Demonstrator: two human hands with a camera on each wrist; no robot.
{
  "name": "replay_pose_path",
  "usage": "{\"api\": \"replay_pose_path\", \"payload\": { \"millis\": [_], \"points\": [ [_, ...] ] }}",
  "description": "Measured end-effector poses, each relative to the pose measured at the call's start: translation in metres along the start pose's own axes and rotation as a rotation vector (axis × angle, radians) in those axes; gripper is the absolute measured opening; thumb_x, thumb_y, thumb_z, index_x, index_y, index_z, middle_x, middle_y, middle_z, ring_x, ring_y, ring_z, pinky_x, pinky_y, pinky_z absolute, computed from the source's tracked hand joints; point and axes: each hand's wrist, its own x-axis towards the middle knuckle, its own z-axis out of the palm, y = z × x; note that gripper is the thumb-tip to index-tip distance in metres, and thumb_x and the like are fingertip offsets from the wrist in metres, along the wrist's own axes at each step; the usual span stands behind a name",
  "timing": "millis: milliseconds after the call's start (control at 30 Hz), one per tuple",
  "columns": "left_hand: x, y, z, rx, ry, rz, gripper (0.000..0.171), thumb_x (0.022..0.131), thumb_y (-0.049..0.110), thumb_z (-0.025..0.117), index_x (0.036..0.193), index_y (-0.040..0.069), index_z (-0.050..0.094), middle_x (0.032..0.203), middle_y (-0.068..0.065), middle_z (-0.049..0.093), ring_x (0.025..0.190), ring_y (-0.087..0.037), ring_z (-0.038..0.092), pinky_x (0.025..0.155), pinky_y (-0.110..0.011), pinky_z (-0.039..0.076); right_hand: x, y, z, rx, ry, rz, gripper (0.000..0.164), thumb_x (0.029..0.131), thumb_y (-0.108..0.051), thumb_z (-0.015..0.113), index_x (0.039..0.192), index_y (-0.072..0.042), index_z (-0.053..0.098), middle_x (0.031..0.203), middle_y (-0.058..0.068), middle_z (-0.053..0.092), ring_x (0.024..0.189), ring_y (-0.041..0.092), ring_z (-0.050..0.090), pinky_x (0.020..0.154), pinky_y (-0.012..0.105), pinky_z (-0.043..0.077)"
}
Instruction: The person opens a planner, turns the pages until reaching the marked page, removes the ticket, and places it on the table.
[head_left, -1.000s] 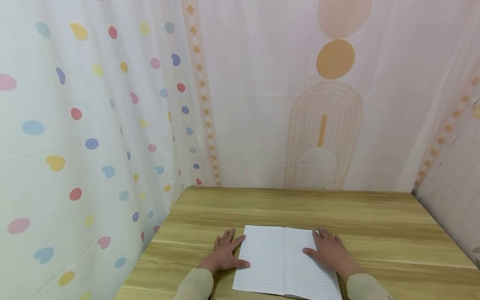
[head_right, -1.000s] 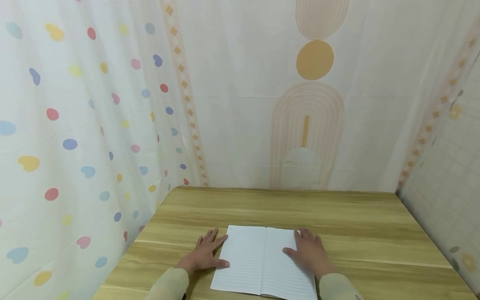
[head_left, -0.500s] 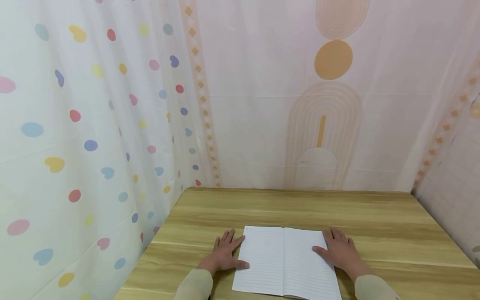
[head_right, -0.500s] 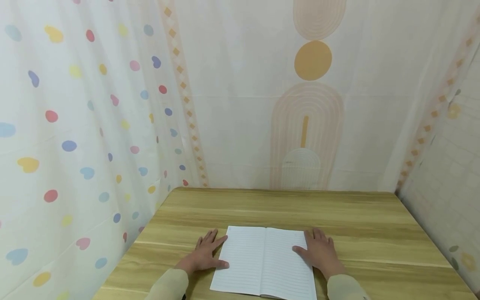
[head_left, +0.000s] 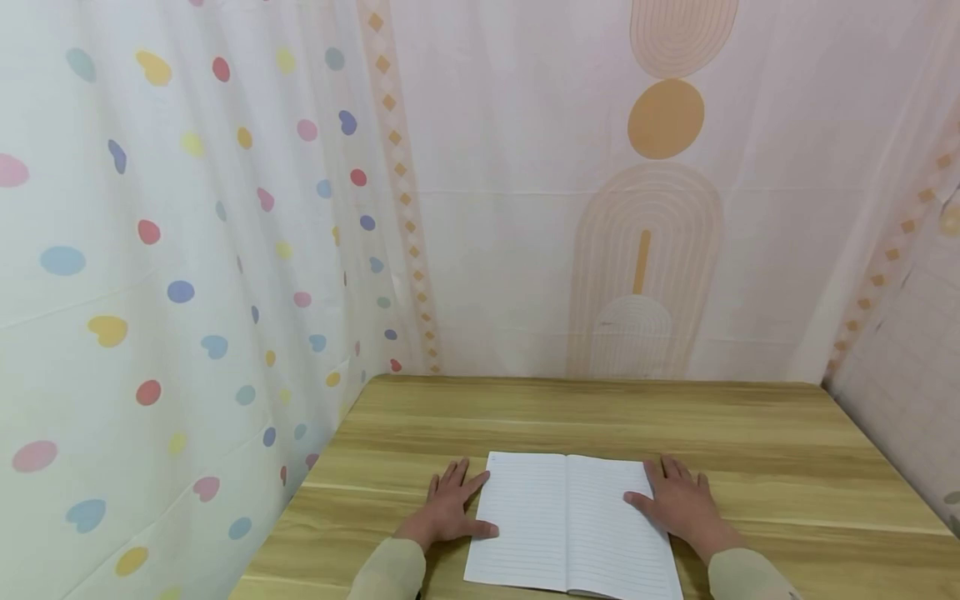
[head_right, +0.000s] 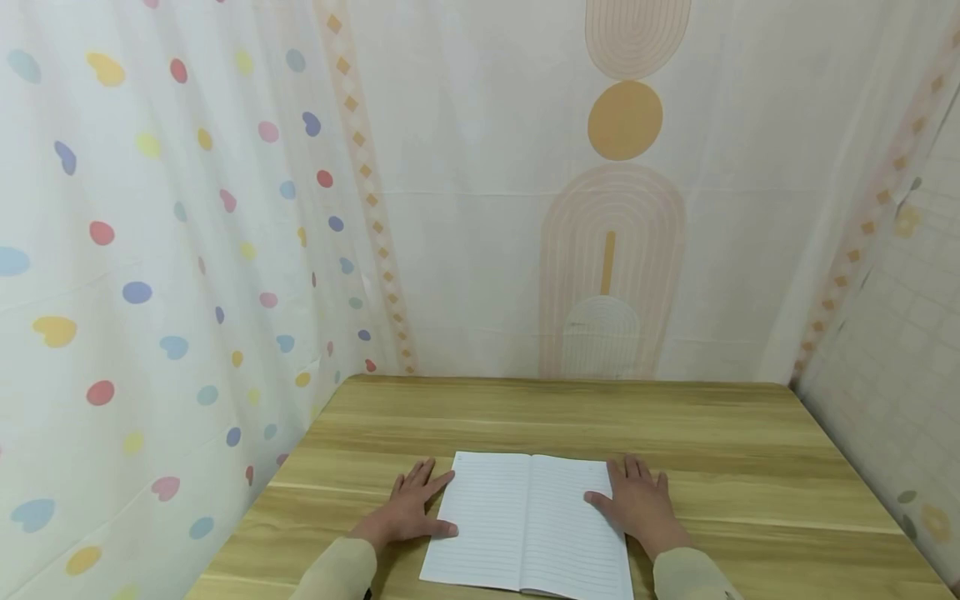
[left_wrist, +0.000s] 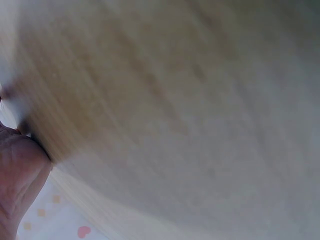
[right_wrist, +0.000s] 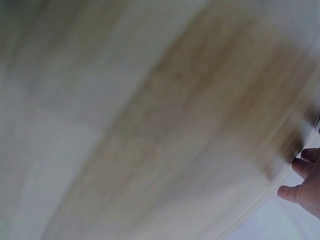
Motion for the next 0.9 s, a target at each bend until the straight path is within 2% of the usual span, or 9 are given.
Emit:
{"api": "replay_pose_path", "payload": {
  "millis": [533, 700, 900],
  "points": [
    [0.001, -0.003, 0.003, 0.008, 0.012, 0.0, 0.095, 0.079, 0.056, 0.077, 0.154, 0.012, 0.038, 0.161, -0.028, 0.012, 0.148, -0.047, 0.005, 0.114, -0.065, 0.0, 0.001, -0.003, 0.0, -0.042, 0.038, -0.033, 0.075, 0.094, -0.058, 0.057, 0.14, 0.001, 0.053, 0.143, 0.038, 0.039, 0.132, 0.055, 0.036, 0.1, 0.078, 0.022],
    [-0.002, 0.0, 0.0, 0.006, 0.004, -0.009, 0.095, 0.08, 0.056, 0.077, 0.154, 0.013, 0.037, 0.161, -0.028, 0.011, 0.148, -0.046, 0.005, 0.114, -0.065, 0.0, 0.004, -0.003, 0.002, 0.021, 0.078, -0.059, 0.063, 0.093, -0.049, 0.063, 0.136, -0.003, 0.059, 0.14, 0.038, 0.043, 0.13, 0.054, 0.04, 0.1, 0.076, 0.026],
    [-0.004, 0.004, -0.002, 0.0, -0.001, -0.006, 0.094, 0.081, 0.054, 0.077, 0.154, 0.013, 0.037, 0.161, -0.029, 0.01, 0.148, -0.048, 0.004, 0.114, -0.066, -0.001, 0.009, -0.009, -0.003, 0.15, 0.153, -0.083, 0.044, 0.091, -0.029, 0.071, 0.124, 0.0, 0.067, 0.133, 0.035, 0.052, 0.124, 0.054, 0.046, 0.097, 0.07, 0.036]
  ]
}}
